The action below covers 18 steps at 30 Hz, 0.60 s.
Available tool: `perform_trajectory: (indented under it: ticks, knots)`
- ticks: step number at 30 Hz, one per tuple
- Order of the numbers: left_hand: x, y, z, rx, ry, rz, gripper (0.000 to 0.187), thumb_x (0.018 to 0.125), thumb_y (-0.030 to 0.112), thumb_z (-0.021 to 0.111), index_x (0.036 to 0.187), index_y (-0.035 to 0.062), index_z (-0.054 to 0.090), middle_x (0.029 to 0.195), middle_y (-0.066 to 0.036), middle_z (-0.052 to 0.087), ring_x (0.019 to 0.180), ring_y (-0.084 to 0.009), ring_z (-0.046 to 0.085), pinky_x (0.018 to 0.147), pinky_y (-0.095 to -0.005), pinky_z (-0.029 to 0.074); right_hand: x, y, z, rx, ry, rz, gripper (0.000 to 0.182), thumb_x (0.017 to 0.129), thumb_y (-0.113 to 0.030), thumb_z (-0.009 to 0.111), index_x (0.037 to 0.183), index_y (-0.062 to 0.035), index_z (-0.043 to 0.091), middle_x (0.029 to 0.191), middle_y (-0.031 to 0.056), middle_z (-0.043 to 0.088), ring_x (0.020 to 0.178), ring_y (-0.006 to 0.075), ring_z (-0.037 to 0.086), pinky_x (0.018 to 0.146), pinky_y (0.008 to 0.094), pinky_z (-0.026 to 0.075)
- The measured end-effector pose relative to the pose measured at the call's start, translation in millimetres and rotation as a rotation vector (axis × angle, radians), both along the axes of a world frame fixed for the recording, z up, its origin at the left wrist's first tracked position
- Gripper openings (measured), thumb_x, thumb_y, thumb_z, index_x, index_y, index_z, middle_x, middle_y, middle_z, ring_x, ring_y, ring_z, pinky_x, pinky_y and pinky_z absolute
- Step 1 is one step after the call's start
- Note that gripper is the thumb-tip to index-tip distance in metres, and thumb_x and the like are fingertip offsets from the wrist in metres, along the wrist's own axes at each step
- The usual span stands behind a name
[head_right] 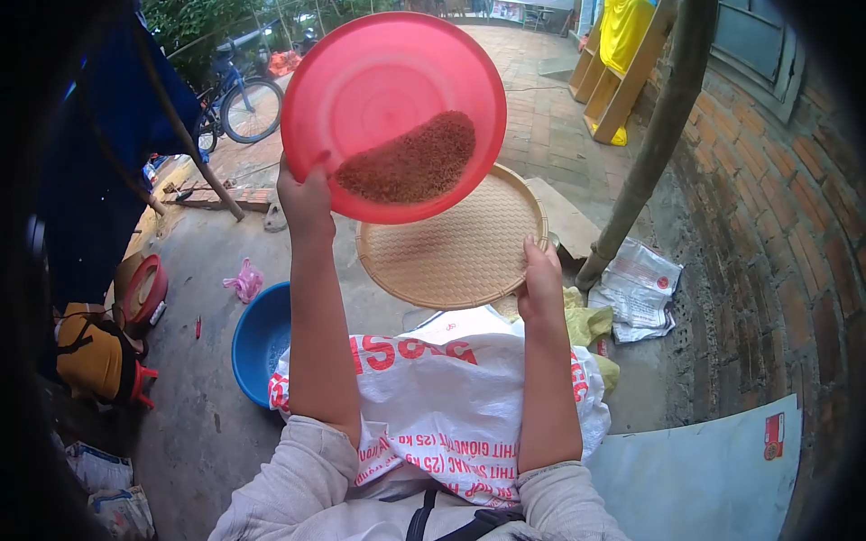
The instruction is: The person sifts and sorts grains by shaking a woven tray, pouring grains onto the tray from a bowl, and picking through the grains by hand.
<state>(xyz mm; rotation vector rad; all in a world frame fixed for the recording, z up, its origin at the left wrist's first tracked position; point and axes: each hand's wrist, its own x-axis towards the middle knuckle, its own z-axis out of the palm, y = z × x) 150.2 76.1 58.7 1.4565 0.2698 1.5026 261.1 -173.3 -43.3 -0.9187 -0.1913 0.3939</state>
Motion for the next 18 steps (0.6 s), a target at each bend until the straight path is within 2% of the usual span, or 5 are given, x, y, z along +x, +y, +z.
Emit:
perform_trajectory:
  ticks: [2,4,8,9,18]
  knots:
    - [4,3,-8,-0.064,0.006,0.007,0.039,0.076,-0.003,0.052,0.115,-0.0001,0.05,0.103,-0.009,0.059,0.092,-0.0172,0.057,0.082,-0.0286,0.045,4,4,-1,0.011,0.023,-0.01,0.035,0.092,-0.016,0.043,0.123,0.0001,0.038,0.112,0.0135,0.053,0.1,0.0223,0.056,0.086,0.0362,0.047]
    - [-1,-4,-13,0.154,0.067,0.15,0.036,0.077,-0.003,0.052,0.113,-0.0003,0.052,0.102,-0.008,0.06,0.09,-0.0164,0.058,0.081,-0.0289,0.045,-2,0,-10,0.004,0.078,-0.005,0.035,0.092,-0.015,0.043,0.123,-0.0002,0.039,0.112,0.0132,0.053,0.101,0.0226,0.055,0.086,0.0369,0.047]
    - [1,-22,-12,0.226,0.115,0.273,0.036,0.078,0.0,0.05,0.114,-0.0015,0.052,0.104,-0.011,0.06,0.096,-0.02,0.058,0.086,-0.0303,0.043,-5,11,-9,0.001,0.095,0.037,0.034,0.092,-0.015,0.044,0.123,-0.0013,0.039,0.112,0.0123,0.054,0.101,0.0226,0.055,0.087,0.037,0.047]
    - [6,-18,-16,0.329,0.079,0.372,0.045,0.077,-0.001,0.045,0.122,0.0051,0.049,0.103,-0.018,0.062,0.091,-0.0302,0.063,0.079,-0.0353,0.048,-6,12,-8,0.007,0.097,0.05,0.035,0.092,-0.013,0.043,0.125,-0.0019,0.038,0.114,0.0125,0.053,0.102,0.0217,0.055,0.087,0.0356,0.047]
    - [4,-11,-25,0.337,0.013,0.388,0.047,0.075,-0.001,0.045,0.121,0.0041,0.049,0.1,-0.017,0.063,0.088,-0.0298,0.063,0.078,-0.0343,0.048,-7,19,-14,-0.012,0.11,0.08,0.035,0.09,-0.009,0.044,0.124,-0.0026,0.039,0.109,0.0105,0.054,0.098,0.019,0.056,0.083,0.0323,0.049]
